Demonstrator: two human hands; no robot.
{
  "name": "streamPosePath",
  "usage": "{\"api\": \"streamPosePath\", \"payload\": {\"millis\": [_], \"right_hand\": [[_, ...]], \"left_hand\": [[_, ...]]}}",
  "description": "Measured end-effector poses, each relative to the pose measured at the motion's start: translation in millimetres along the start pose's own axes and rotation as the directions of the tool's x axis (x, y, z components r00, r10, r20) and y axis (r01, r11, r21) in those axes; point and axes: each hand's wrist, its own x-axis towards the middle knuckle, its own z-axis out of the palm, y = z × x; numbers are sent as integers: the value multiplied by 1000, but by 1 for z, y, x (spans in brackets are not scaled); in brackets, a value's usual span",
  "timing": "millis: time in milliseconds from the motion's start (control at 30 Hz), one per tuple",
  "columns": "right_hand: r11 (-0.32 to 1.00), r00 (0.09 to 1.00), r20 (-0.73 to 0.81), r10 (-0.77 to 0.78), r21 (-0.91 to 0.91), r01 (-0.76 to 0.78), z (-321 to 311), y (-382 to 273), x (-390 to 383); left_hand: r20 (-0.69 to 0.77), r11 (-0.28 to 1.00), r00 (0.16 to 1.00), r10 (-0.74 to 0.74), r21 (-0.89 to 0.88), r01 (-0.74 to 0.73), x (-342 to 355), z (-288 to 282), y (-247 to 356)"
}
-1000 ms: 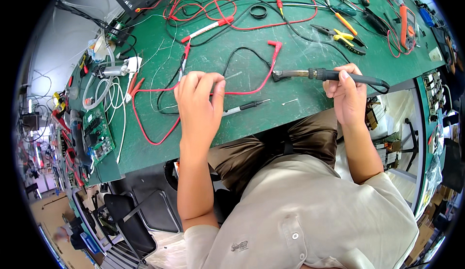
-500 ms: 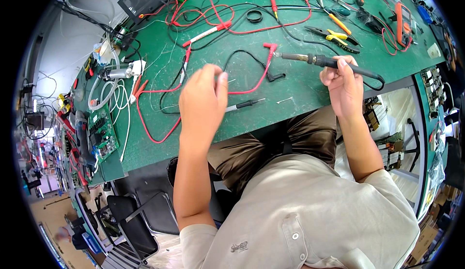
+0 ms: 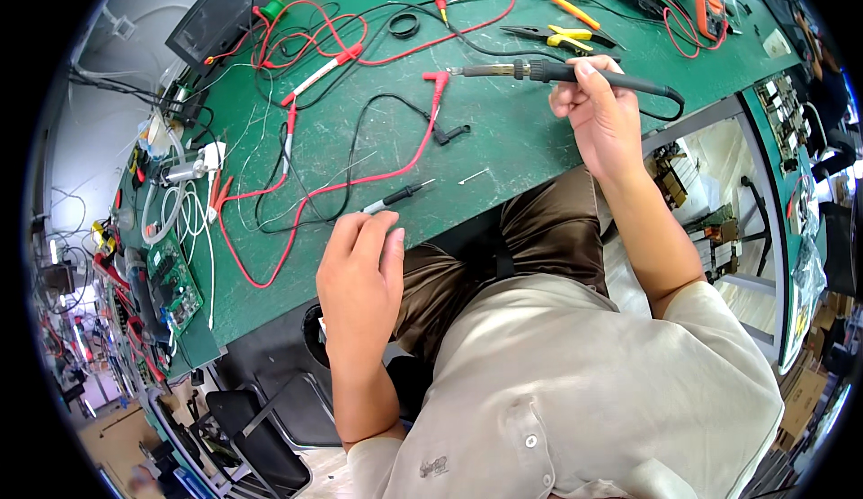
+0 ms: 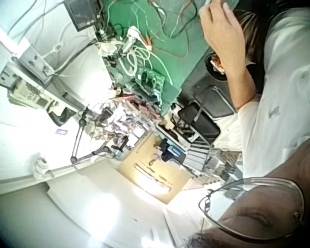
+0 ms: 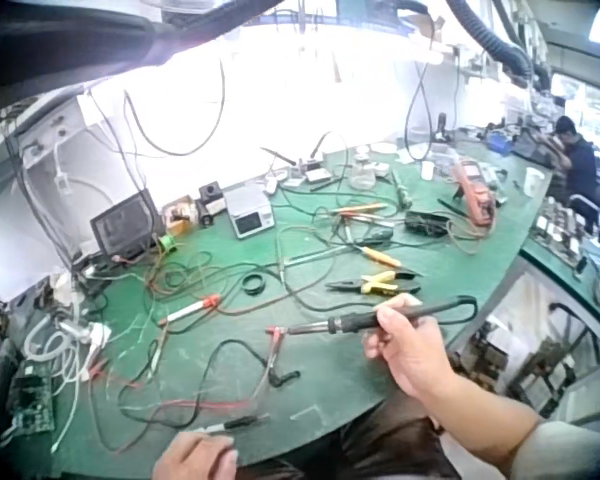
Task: The person sits at a repair bench, picks up a wire, and uses a soldering iron to apply solder to the wire's tip while holding a component.
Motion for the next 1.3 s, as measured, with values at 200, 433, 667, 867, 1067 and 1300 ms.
{"api": "streamPosePath", "payload": {"millis": [200, 433, 667, 867, 1067, 1300], "right_hand": [[999, 999, 33, 11, 44, -13, -5, 6, 2], [997, 1000, 8, -6, 82, 5, -8, 6, 4], [996, 1000, -23, -12, 91, 14, -8, 8, 4], [993, 999, -45, -11, 117, 17, -7, 7, 5], [995, 998, -64, -30, 92, 36, -7, 9, 5], [994, 999, -21, -36, 105, 38, -10, 10, 5]], "left_hand": [[60, 990, 989, 132, 39, -134, 7, 37, 38], [186, 881, 955, 230, 378, -285, 30, 66, 59], [302, 568, 870, 389, 665, -484, 50, 84, 63], [395, 501, 822, 410, 656, -565, 63, 85, 70], [102, 903, 910, 401, 126, -411, 69, 19, 46], [-45, 698, 933, -357, -676, 235, 16, 23, -21]]}}
